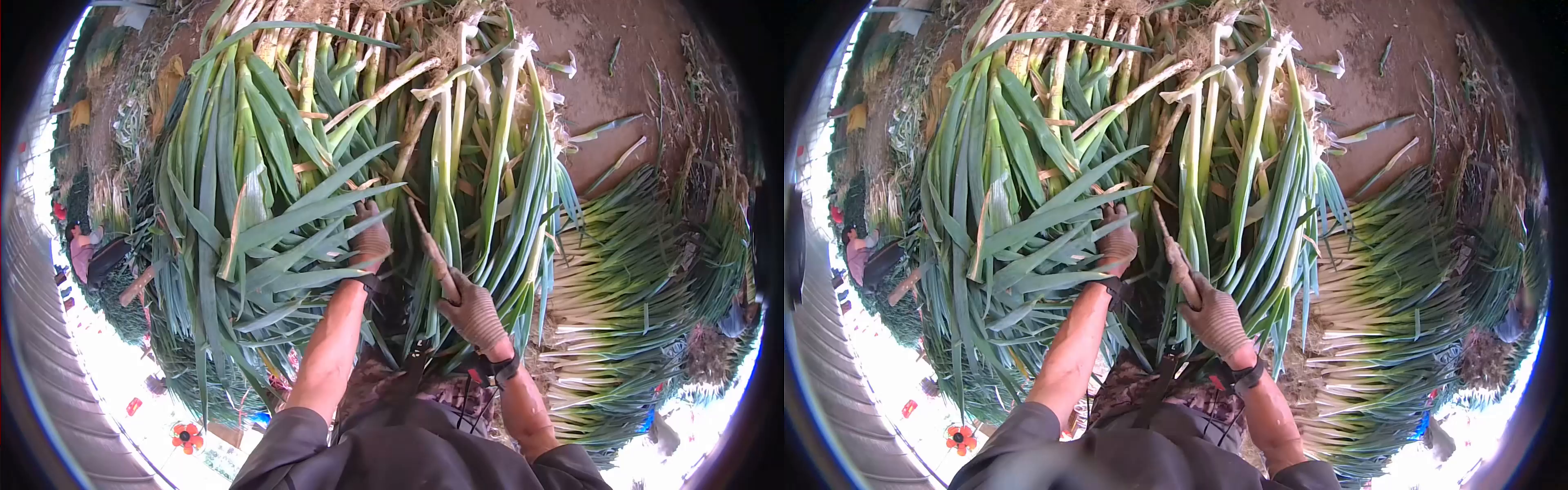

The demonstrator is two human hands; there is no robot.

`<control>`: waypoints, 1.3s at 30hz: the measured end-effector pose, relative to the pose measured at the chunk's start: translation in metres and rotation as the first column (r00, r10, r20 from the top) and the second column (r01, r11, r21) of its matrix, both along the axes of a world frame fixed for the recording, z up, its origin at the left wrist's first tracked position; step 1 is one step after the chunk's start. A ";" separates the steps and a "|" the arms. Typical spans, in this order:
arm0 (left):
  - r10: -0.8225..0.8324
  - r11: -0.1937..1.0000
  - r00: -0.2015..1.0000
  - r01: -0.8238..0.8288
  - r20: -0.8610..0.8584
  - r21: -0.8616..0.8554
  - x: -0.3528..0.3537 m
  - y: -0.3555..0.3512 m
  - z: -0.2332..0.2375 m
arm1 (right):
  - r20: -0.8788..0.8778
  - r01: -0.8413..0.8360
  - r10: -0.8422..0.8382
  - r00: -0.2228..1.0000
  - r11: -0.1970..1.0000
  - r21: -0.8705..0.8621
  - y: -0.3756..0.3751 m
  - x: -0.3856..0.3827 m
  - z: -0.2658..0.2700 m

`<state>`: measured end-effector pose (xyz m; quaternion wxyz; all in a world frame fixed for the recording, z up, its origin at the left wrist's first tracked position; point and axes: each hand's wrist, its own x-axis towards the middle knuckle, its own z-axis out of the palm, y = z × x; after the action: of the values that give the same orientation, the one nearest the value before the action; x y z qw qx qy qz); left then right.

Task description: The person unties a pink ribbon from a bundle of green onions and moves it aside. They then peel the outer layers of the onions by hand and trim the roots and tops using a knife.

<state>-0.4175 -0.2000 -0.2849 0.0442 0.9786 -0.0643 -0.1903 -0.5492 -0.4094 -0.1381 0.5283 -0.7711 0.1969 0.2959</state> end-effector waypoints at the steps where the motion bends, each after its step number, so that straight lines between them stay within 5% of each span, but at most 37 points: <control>1: 0.015 0.999 0.999 -0.018 -0.052 -0.043 0.002 -0.003 0.003 | -0.022 -0.020 0.021 1.000 1.000 0.008 0.003 0.000 0.002; 2: 0.137 0.987 0.947 -0.154 -0.291 -0.036 0.008 -0.006 -0.004 | -0.042 -0.042 0.043 0.998 0.999 0.019 0.004 -0.001 0.003; 5: -0.013 0.994 0.996 0.022 -0.085 0.106 -0.002 -0.007 -0.026 | -0.109 0.023 -0.027 0.994 0.999 -0.038 -0.002 0.000 -0.004; 6: -0.044 0.988 0.989 0.022 0.140 0.155 0.002 -0.015 -0.024 | -0.089 0.047 -0.052 0.995 0.998 -0.052 -0.006 0.000 -0.002; 8: 0.135 0.977 0.968 -0.165 -0.210 -0.131 0.000 -0.017 -0.016 | -0.070 0.035 -0.037 0.997 0.999 -0.031 -0.012 -0.007 0.008; 10: 0.275 0.858 0.759 -0.470 -0.590 -0.206 -0.006 -0.014 -0.010 | -0.076 0.036 -0.039 0.996 0.999 -0.030 -0.016 -0.020 0.011; 11: 0.198 0.713 0.668 -0.600 -0.717 -0.362 -0.013 -0.013 -0.004 | -0.106 0.063 -0.065 0.992 0.998 -0.026 -0.021 -0.023 0.019; 13: 0.072 0.431 0.675 -0.685 -0.734 -0.587 -0.026 -0.026 0.013 | -0.170 0.123 -0.126 0.977 0.992 -0.032 -0.033 -0.024 0.043; 14: 0.088 0.363 0.614 -0.753 -0.784 -0.549 -0.022 -0.036 0.042 | -0.153 0.118 -0.126 0.980 0.991 -0.057 -0.034 -0.034 0.047; 17: 0.144 0.368 0.657 -0.730 -0.740 -0.576 -0.034 -0.034 0.038 | -0.070 -0.027 0.026 0.997 1.000 -0.013 -0.034 -0.062 0.063; 21: 0.102 0.276 0.653 -0.743 -0.751 -0.609 -0.029 -0.038 0.059 | -0.215 0.074 -0.076 0.974 0.997 -0.017 -0.037 -0.046 0.069; 26: 0.104 0.267 0.625 -0.767 -0.774 -0.584 -0.027 -0.040 0.063 | -0.076 0.058 -0.060 0.995 0.998 -0.035 -0.027 -0.031 0.036; 39: 0.066 0.156 0.566 -0.820 -0.822 -0.551 -0.037 -0.036 0.046 | -0.078 0.056 -0.060 0.995 0.997 -0.055 -0.025 -0.030 0.026</control>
<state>-0.4542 -0.2358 -0.2392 0.6643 0.6003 0.1813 -0.4068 -0.5793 -0.4340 -0.1122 0.5080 -0.7663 0.2476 0.3057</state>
